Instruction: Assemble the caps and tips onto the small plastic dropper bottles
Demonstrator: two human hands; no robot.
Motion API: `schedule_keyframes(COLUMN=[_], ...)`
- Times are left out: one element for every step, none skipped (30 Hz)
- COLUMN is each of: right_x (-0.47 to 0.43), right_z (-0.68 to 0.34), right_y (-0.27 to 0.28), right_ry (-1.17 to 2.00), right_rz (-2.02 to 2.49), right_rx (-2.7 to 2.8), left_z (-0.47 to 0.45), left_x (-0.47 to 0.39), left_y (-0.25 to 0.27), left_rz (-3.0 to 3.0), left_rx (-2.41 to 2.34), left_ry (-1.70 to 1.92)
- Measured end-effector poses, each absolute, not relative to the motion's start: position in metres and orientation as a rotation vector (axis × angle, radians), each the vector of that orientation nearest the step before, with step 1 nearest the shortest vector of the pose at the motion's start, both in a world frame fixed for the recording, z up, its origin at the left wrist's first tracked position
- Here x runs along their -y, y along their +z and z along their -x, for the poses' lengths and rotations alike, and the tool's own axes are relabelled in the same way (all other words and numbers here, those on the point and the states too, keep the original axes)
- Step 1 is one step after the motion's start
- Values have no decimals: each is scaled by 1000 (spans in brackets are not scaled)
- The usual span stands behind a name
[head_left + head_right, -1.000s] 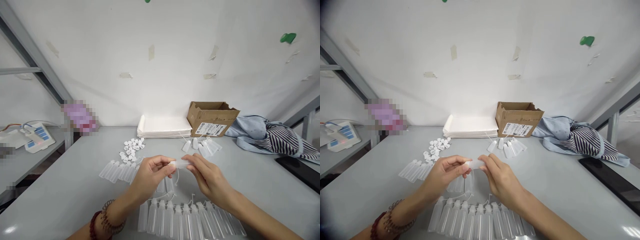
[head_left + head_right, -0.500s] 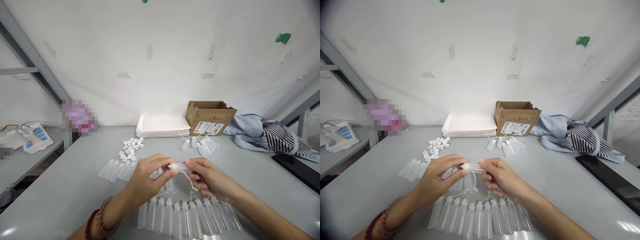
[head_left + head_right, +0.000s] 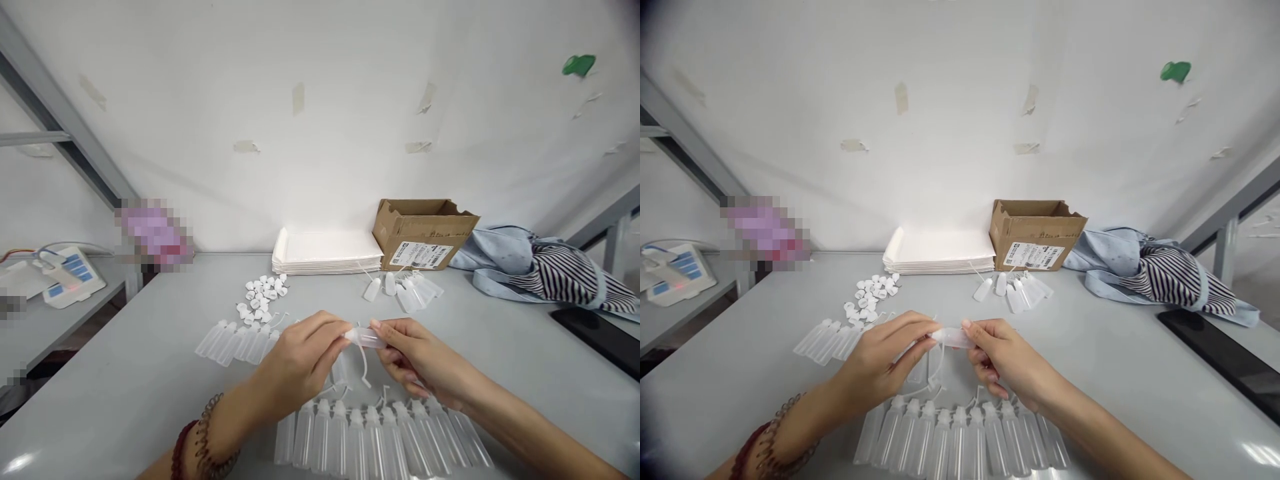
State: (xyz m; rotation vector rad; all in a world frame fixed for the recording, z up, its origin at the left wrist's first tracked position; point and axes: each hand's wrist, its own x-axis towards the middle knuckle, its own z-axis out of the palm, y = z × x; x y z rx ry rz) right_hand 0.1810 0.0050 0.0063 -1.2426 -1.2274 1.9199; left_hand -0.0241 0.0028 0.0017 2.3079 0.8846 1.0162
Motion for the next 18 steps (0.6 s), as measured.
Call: schedule_keyframes(right_x=[-5, -5, -4, -3, -2, -1, 1, 3, 4, 6, 8, 9, 10, 11, 11, 12, 12, 12], right_z=[-180, -180, -179, -178, -177, -176, -175, -174, -174, -174, -174, -174, -174, -175, -175, -176, -176, -177], right_y=[6, 6, 6, 5, 4, 3, 1, 0, -1, -2, -3, -3, -2, -1, 0, 2, 3, 5], right_ry=[1905, 1874, 1826, 1764, 1686, 1597, 1503, 1408, 1312, 1221, 1142, 1085, 1054, 1049, 1059, 1074, 1085, 1088], right_rz=[1232, 1223, 1224, 1235, 1254, 1278, 1299, 1313, 1316, 1308, 1293, 1275, 1258, 1245, 1236, 1230, 1225, 1219], right_rx=[1247, 1283, 1334, 1388, 1440, 1486, 1525, 1564, 1606, 1653, 1699, 1732, 1751, 1758, 1756, 1752, 1746, 1742], left_z=[24, 23, 23, 22, 21, 21, 21, 20, 20, 20, 19, 19, 18, 18, 17, 17, 17, 17], left_x=[-3, -3, -3, -3, -3, -3, -2, -2, -1, -1, -1, -1, 0, 0, 1, 1, 2, 3], left_y=[2, 3, 3, 4, 5, 6, 7, 8, 9, 9, 10, 12, 13, 14, 15, 15, 15, 14], left_rz=[-2244, -2150, -2042, -1932, -1829, -1744, -1673, -1611, -1549, -1490, -1435, -1389, -1353, -1331, -1325, -1341, -1386, -1474], left_rx=[-931, -996, -1065, -1124, -1164, -1182, -1183, -1170, -1148, -1115, -1072, -1021, -973, -937, -919, -917, -930, -949], left_ry=[1008, 988, 952, 897, 832, 766, 701, 639, 585, 540, 503, 475, 461, 466, 486, 515, 550, 592])
